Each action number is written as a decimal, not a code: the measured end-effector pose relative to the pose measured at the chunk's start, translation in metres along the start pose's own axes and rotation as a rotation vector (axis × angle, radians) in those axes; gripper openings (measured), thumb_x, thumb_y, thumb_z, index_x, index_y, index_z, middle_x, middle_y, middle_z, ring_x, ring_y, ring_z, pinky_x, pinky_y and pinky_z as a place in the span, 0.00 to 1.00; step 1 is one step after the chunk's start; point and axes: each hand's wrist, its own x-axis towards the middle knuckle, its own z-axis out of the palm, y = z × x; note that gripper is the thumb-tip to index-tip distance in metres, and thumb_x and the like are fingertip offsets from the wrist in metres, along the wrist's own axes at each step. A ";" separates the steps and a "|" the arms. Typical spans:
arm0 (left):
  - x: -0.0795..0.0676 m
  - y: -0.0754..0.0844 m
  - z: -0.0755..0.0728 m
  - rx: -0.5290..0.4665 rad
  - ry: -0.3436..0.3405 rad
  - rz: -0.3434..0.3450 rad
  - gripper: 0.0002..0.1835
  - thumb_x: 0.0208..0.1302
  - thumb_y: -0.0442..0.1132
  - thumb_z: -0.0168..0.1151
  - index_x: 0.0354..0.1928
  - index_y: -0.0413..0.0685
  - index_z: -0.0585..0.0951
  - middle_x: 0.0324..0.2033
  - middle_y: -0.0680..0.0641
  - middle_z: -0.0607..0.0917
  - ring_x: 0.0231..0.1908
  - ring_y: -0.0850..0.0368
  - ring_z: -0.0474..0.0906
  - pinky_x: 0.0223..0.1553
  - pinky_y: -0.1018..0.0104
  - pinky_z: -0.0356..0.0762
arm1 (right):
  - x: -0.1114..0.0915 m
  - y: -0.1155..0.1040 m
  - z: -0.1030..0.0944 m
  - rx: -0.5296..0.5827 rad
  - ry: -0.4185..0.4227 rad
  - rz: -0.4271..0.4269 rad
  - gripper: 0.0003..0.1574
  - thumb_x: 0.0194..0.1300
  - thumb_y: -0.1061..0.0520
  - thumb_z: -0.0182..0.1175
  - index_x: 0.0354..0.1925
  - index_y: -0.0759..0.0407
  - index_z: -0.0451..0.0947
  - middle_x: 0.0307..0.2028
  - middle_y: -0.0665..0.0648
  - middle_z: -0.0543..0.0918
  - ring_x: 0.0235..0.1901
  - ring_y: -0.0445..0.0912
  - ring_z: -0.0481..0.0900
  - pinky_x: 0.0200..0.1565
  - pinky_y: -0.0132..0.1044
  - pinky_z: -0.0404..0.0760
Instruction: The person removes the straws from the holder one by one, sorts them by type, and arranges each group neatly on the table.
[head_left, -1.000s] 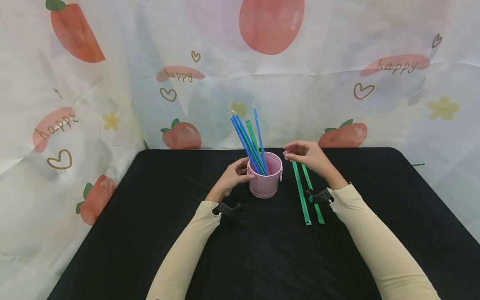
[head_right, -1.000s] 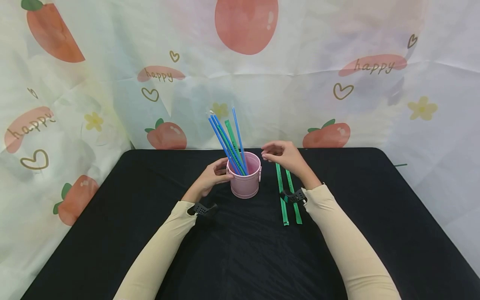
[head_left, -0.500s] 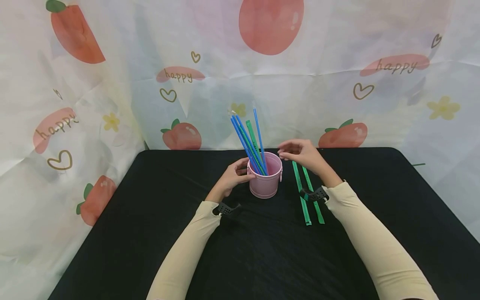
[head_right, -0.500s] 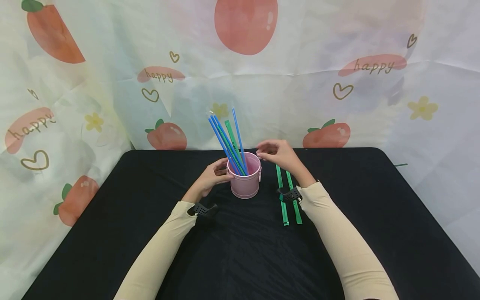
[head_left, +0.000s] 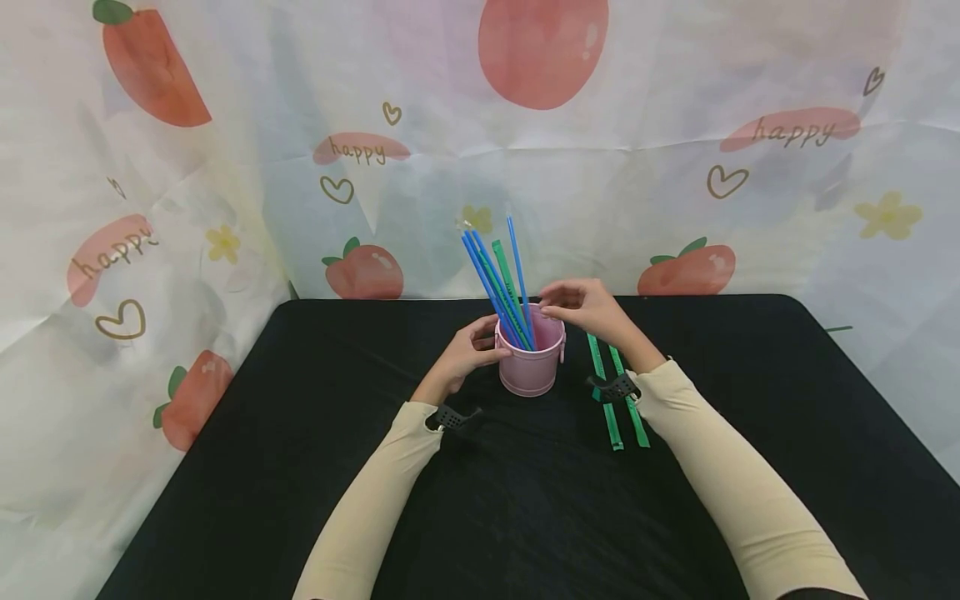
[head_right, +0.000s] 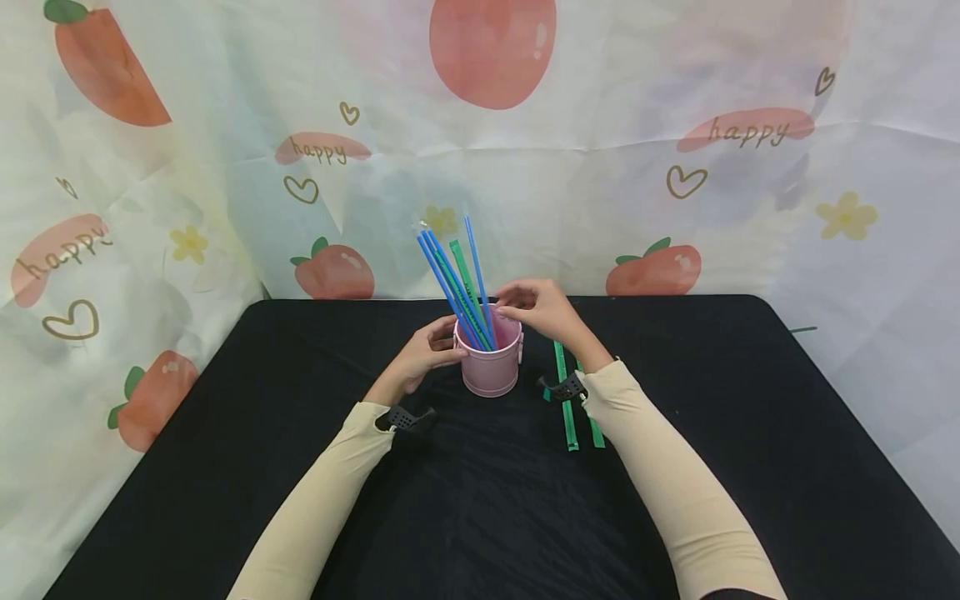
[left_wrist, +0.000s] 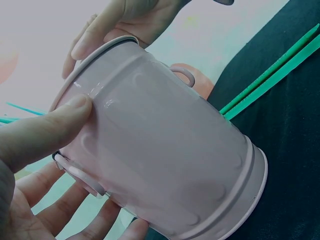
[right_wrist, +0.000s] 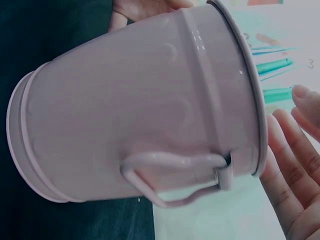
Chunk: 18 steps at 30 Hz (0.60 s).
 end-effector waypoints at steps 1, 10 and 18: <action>0.000 0.000 0.000 0.001 0.002 -0.002 0.35 0.61 0.30 0.60 0.69 0.44 0.60 0.65 0.37 0.68 0.64 0.40 0.67 0.60 0.49 0.72 | 0.001 0.000 0.001 0.004 -0.003 0.000 0.20 0.61 0.59 0.62 0.50 0.68 0.77 0.41 0.69 0.83 0.35 0.35 0.82 0.38 0.23 0.79; 0.001 -0.001 0.000 -0.012 0.005 -0.018 0.35 0.60 0.30 0.60 0.69 0.45 0.60 0.65 0.38 0.67 0.64 0.41 0.67 0.60 0.49 0.72 | 0.007 -0.001 0.009 0.018 -0.025 -0.004 0.20 0.61 0.60 0.62 0.50 0.68 0.77 0.43 0.69 0.83 0.36 0.36 0.82 0.39 0.27 0.82; 0.002 0.000 -0.001 -0.005 0.002 -0.015 0.34 0.61 0.31 0.61 0.69 0.46 0.62 0.65 0.40 0.69 0.64 0.42 0.67 0.59 0.50 0.73 | 0.011 -0.004 0.015 -0.014 -0.017 0.000 0.19 0.61 0.60 0.63 0.49 0.68 0.78 0.43 0.68 0.83 0.37 0.40 0.83 0.39 0.25 0.81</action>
